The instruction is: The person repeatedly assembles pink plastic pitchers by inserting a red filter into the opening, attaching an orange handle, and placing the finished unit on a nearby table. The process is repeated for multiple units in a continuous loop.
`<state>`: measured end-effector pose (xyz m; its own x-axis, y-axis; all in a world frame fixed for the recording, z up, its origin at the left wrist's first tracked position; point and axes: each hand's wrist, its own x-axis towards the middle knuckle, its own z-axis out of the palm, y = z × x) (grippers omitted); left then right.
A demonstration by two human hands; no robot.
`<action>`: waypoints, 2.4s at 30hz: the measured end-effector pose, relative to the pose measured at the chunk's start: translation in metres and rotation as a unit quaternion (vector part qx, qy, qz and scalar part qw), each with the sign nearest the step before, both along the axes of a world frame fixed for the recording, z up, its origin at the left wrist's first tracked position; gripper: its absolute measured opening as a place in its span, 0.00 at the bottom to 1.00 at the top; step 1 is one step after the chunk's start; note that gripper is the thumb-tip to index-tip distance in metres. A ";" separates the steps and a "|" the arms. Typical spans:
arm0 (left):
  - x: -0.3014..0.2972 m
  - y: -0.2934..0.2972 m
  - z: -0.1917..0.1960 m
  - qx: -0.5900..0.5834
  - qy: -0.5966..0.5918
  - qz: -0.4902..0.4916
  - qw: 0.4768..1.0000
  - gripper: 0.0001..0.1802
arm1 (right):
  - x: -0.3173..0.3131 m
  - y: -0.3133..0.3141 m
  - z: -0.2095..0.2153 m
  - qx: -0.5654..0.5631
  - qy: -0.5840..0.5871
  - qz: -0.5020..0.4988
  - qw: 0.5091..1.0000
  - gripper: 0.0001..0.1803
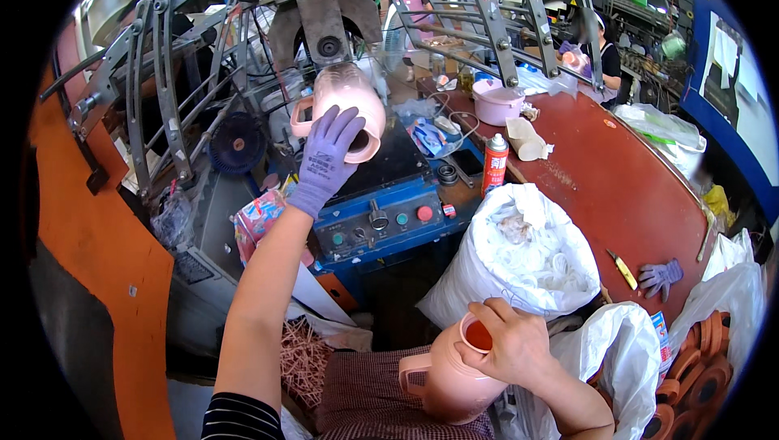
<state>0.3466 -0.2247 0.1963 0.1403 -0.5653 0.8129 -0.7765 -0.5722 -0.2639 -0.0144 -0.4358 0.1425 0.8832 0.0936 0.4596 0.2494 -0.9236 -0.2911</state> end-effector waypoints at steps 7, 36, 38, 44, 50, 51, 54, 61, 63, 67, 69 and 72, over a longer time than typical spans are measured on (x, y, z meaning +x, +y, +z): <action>0.000 0.005 0.011 0.046 -0.026 -0.014 0.999 0.31 | 0.005 0.004 0.002 -0.008 0.008 0.003 1.000 0.30; -0.264 -0.039 -0.059 0.117 0.694 -0.300 0.644 0.50 | -0.108 -0.060 -0.047 0.286 -0.156 -0.124 0.937 0.32; -0.268 -0.026 -0.047 0.130 0.667 -0.289 0.674 0.51 | -0.149 -0.119 -0.076 0.231 -0.207 -0.286 0.907 0.24; -0.252 0.024 -0.053 0.176 0.690 -0.254 0.654 0.61 | -0.379 -0.284 -0.156 -0.054 0.055 -0.779 0.622 0.13; -0.245 0.044 -0.073 0.044 0.681 -0.234 0.692 0.50 | -0.521 -0.308 -0.222 0.102 0.092 -0.792 0.595 0.31; -0.243 0.044 -0.072 0.011 0.701 -0.237 0.672 0.47 | -0.527 -0.318 -0.222 0.180 0.189 -0.784 0.563 0.29; -0.213 0.083 -0.098 -0.099 0.717 -0.149 0.673 0.37 | -0.488 -0.313 -0.212 0.231 0.194 -0.703 0.644 0.27; -0.199 0.158 -0.168 -0.432 0.730 -0.161 0.505 0.28 | -0.259 -0.214 -0.026 -0.303 0.028 -0.605 0.735 0.25; -0.202 0.178 -0.197 -0.520 0.728 -0.198 0.400 0.24 | -0.193 -0.172 0.004 -0.127 -0.088 -0.485 0.861 0.25; -0.233 0.207 -0.251 -0.421 0.683 -0.177 0.570 0.20 | -0.096 -0.097 -0.061 0.542 0.262 -0.012 0.798 0.25; -0.254 0.210 -0.252 -0.392 0.650 -0.142 0.636 0.21 | -0.065 -0.022 -0.121 0.369 0.425 0.104 0.820 0.27; -0.287 0.226 -0.232 -0.474 0.670 -0.132 0.556 0.30 | -0.061 0.045 -0.184 0.120 0.328 0.243 0.905 0.26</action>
<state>0.0594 0.0017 -0.0361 0.9927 -0.1167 0.0289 -0.0027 0.2187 0.9758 -0.0750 -0.3905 -0.0416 0.8544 0.5118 -0.0903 0.3103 -0.6418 -0.7013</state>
